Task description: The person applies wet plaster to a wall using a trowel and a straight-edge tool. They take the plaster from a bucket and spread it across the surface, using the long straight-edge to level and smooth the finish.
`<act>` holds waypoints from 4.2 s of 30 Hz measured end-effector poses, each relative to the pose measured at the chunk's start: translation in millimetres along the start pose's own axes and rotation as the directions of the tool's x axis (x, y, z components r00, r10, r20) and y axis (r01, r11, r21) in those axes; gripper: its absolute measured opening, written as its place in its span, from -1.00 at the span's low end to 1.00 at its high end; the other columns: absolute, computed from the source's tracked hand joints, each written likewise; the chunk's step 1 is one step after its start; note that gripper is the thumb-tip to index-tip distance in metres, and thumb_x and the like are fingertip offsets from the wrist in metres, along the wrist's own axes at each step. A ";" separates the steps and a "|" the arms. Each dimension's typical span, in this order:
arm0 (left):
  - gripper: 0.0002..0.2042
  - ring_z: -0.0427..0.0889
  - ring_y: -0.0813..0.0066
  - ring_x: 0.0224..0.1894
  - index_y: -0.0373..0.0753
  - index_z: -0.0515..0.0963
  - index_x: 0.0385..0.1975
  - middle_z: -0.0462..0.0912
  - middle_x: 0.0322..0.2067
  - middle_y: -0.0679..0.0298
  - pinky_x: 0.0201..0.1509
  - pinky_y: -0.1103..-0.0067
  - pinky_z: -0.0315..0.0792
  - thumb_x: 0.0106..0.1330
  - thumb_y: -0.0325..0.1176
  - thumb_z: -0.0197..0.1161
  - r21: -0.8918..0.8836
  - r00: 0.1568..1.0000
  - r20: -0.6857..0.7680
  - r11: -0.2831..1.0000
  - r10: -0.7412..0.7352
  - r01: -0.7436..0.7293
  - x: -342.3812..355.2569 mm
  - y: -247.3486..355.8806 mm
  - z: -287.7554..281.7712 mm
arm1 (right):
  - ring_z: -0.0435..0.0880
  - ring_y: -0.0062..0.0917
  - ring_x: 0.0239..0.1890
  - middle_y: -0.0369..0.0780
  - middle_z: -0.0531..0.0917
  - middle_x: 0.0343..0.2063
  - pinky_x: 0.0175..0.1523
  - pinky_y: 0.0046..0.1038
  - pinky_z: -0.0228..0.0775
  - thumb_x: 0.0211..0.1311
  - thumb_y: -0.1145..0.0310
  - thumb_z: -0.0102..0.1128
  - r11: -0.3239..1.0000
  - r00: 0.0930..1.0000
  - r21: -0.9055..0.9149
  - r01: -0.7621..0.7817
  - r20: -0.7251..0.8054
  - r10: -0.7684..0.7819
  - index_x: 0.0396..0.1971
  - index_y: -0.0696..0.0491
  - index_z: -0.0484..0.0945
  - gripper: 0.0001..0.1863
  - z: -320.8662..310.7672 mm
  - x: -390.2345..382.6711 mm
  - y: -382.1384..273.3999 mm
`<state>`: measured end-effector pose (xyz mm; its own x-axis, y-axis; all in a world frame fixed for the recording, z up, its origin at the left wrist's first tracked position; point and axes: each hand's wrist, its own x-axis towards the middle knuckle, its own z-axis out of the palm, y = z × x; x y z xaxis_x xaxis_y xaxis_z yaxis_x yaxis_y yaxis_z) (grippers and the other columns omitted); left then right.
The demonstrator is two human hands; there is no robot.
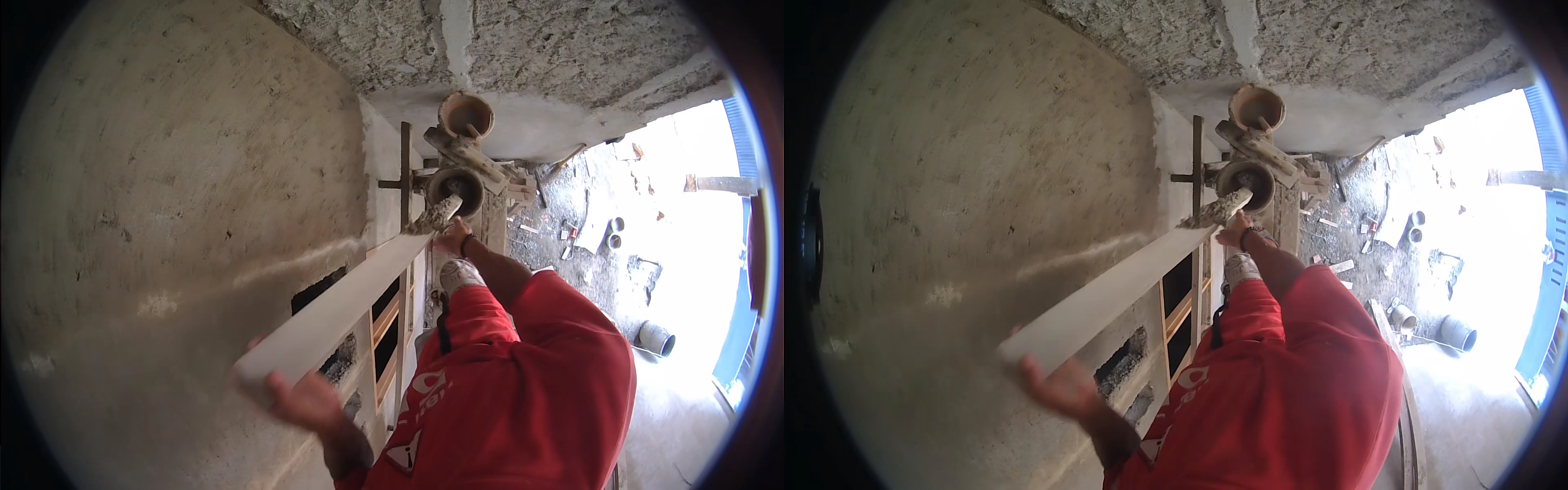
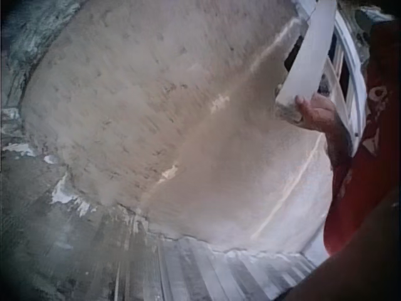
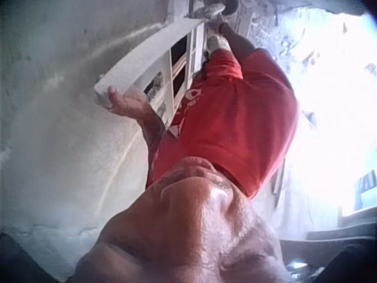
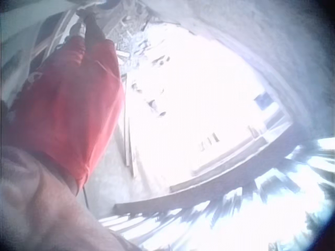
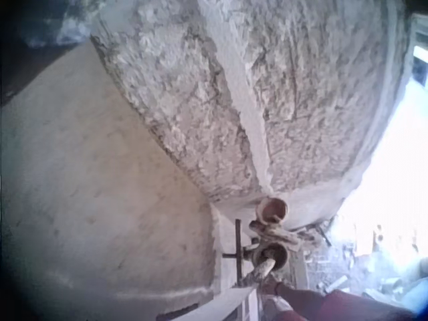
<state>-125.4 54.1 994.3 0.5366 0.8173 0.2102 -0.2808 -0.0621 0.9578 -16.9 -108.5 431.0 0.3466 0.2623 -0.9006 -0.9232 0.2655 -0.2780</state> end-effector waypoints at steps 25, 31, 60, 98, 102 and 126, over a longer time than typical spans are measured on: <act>-0.39 0.35 0.18 0.08 -0.33 0.26 0.10 0.36 -0.01 0.10 0.24 0.27 0.19 -0.02 -0.43 0.31 -0.199 0.984 -0.014 0.964 0.178 -0.177 4.3 152.4 -58.3 | 0.09 0.26 0.25 0.23 0.04 0.27 0.29 0.13 -0.04 0.07 -0.47 -0.19 0.911 0.921 -0.145 -0.386 0.002 0.390 0.34 0.04 -0.05 0.03 57.7 -83.5 -13.4; -0.41 0.44 -0.04 0.04 -0.48 0.40 -0.03 0.49 -0.04 -0.04 0.24 0.05 0.21 -0.17 -0.39 0.31 -0.194 0.825 -0.492 0.888 0.279 -0.416 -67.0 194.6 -207.0 | 0.40 -0.12 0.15 -0.05 0.44 0.09 0.23 -0.02 0.19 0.22 -0.05 -0.15 0.913 0.883 0.272 -0.304 0.440 0.163 0.14 0.10 0.29 -0.37 163.9 -73.0 39.1; -0.57 0.49 0.35 -0.01 -0.27 0.37 0.05 0.50 -0.02 0.21 -0.06 0.44 0.41 0.36 -0.07 0.02 -0.106 0.443 -0.891 0.908 0.093 -0.405 -1.3 106.2 -444.7 | 0.52 -0.59 -0.52 -0.21 0.50 -0.46 -0.57 -0.54 0.45 0.25 -0.04 0.06 0.170 -0.008 0.315 0.934 0.491 -0.871 -0.16 0.25 0.36 -0.44 597.8 -413.5 -236.3; -0.52 0.26 0.72 -0.65 -0.27 0.38 -0.40 0.32 -0.63 0.38 -0.65 0.73 0.10 0.35 0.13 -0.01 0.758 0.022 -0.615 0.599 0.788 -0.259 104.3 326.6 -313.4 | 0.66 -0.34 -0.41 -0.05 0.53 -0.24 -0.51 -0.57 0.67 0.31 0.22 0.04 0.294 -0.172 0.514 0.806 0.678 -0.714 -0.11 0.20 0.39 -0.66 705.2 -682.3 -376.2; -0.54 0.26 0.72 -0.66 -0.25 0.37 -0.43 0.33 -0.63 0.40 -0.67 0.72 0.07 0.35 0.12 0.00 0.777 0.073 -0.553 0.546 0.830 -0.315 104.9 339.3 -330.5 | 0.63 -0.34 -0.28 -0.11 0.49 -0.19 -0.40 -0.49 0.69 0.29 0.20 0.09 0.326 -0.115 0.453 0.830 0.711 -0.694 -0.11 0.18 0.39 -0.64 700.5 -688.0 -370.0; -0.60 0.29 0.72 -0.70 -0.22 0.45 -0.41 0.33 -0.67 0.43 -0.68 0.74 0.15 0.33 0.06 0.06 0.759 0.138 -0.524 0.534 0.841 -0.372 117.4 420.5 -364.0 | 0.66 -0.25 -0.28 0.00 0.47 -0.12 -0.38 -0.56 0.71 0.35 0.23 -0.02 0.335 -0.237 0.544 0.770 0.730 -0.641 -0.02 0.29 0.29 -0.58 724.4 -710.0 -383.6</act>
<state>-470.2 332.5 1350.3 -0.5788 0.3608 0.7313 0.2547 -0.7719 0.5825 211.5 275.4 1419.2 0.6311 0.4450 0.6354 0.0478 0.7952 -0.6044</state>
